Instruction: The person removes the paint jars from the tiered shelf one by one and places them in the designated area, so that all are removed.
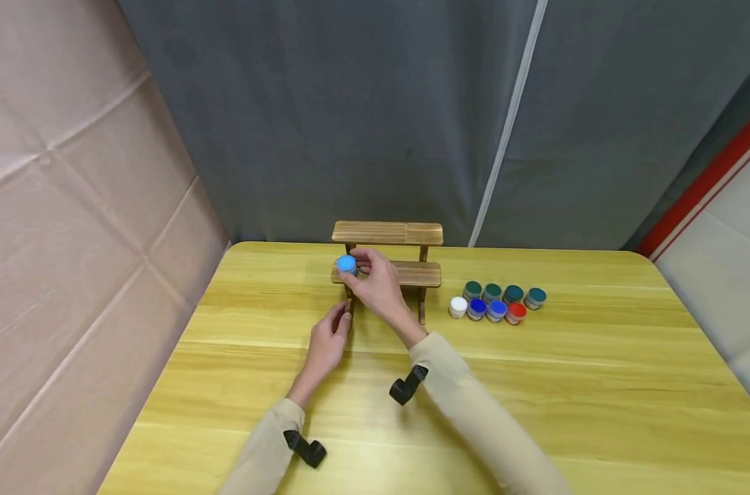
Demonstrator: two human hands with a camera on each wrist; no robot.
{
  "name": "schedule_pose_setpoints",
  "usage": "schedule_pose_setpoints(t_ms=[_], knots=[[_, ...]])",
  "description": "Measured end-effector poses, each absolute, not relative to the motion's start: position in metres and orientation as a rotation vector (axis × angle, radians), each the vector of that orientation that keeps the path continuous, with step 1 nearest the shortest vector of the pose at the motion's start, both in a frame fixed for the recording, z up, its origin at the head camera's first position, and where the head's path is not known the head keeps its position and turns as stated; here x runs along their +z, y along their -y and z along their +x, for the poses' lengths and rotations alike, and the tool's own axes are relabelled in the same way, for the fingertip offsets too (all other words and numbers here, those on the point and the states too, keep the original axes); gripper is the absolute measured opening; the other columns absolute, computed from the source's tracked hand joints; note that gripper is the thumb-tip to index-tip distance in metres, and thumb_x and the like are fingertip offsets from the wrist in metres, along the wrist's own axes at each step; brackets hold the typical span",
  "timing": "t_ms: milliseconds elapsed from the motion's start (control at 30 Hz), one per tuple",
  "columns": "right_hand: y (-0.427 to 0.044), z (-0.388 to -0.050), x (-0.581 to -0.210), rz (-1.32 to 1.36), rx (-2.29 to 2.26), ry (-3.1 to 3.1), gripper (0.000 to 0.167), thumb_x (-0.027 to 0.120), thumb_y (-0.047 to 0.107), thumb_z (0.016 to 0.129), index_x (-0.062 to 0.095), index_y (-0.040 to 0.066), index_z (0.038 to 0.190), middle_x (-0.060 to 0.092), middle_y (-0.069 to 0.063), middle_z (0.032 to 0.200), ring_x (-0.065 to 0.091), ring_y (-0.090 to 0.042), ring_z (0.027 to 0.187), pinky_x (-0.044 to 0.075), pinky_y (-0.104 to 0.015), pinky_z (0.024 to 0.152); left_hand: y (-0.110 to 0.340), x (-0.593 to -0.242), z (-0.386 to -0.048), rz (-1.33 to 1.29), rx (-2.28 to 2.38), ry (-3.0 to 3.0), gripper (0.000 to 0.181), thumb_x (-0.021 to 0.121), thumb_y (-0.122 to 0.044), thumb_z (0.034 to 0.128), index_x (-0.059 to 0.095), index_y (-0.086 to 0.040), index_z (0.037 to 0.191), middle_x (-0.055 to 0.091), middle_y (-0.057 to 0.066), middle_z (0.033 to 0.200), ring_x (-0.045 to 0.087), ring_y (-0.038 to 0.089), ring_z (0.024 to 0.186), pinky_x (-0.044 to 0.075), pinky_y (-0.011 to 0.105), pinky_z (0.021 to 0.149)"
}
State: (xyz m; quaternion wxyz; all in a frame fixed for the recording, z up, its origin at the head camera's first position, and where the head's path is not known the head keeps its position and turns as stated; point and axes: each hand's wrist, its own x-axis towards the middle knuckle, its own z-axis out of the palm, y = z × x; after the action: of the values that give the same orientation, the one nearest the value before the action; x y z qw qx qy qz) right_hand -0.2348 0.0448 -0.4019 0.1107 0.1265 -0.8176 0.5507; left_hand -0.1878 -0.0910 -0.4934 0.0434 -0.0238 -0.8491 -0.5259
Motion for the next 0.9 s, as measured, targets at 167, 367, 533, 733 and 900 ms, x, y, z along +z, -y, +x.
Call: schedule_pose_setpoints(t_ms=[167,367,533,733,900], knots=[[-0.042,-0.237,-0.402,0.366,1.609,2.410,0.045,0.080,0.013,0.087,0.064,-0.001,0.126,0.070,-0.017,0.121,0.069,-0.029,0.111,0.059,-0.036,0.099,0.090,-0.493,-0.188,-0.059,-1.605,2.607,0.046,0.047,-0.028,0.1084,0.051,-0.007,0.149,0.055,0.017,0.148,0.051,0.034,0.139,0.044,0.052,0.116],[-0.041,-0.237,-0.403,0.352,1.624,2.409,0.042,0.080,0.013,0.088,0.065,0.000,0.125,0.070,-0.016,0.121,0.069,-0.029,0.111,0.059,-0.038,0.099,0.091,-0.494,-0.187,-0.051,-1.608,2.612,0.046,0.047,-0.029,0.1085,0.050,-0.007,0.149,0.055,0.017,0.149,0.050,0.035,0.140,0.044,0.053,0.116],[-0.042,-0.235,-0.403,0.341,1.633,2.398,0.040,0.079,0.014,0.088,0.066,0.000,0.124,0.070,-0.015,0.120,0.069,-0.028,0.111,0.059,-0.035,0.100,0.090,-0.494,-0.187,-0.058,-1.623,2.612,0.046,0.046,-0.029,0.1087,0.050,-0.008,0.150,0.054,0.018,0.149,0.049,0.035,0.140,0.044,0.053,0.116],[-0.052,-0.228,-0.398,0.343,1.687,2.358,0.041,0.079,0.014,0.089,0.065,0.001,0.125,0.069,-0.015,0.123,0.069,-0.028,0.113,0.057,-0.036,0.103,0.091,-0.495,-0.188,-0.079,-1.593,2.600,0.046,0.047,-0.027,0.1083,0.051,-0.005,0.148,0.056,0.019,0.147,0.051,0.035,0.138,0.045,0.052,0.116],[-0.064,-0.223,-0.394,0.366,1.686,2.321,0.041,0.080,0.013,0.088,0.065,-0.001,0.125,0.070,-0.015,0.122,0.069,-0.028,0.113,0.058,-0.036,0.102,0.091,-0.496,-0.189,-0.085,-1.575,2.588,0.046,0.049,-0.025,0.1075,0.051,-0.002,0.147,0.056,0.020,0.147,0.051,0.036,0.138,0.044,0.051,0.117]])
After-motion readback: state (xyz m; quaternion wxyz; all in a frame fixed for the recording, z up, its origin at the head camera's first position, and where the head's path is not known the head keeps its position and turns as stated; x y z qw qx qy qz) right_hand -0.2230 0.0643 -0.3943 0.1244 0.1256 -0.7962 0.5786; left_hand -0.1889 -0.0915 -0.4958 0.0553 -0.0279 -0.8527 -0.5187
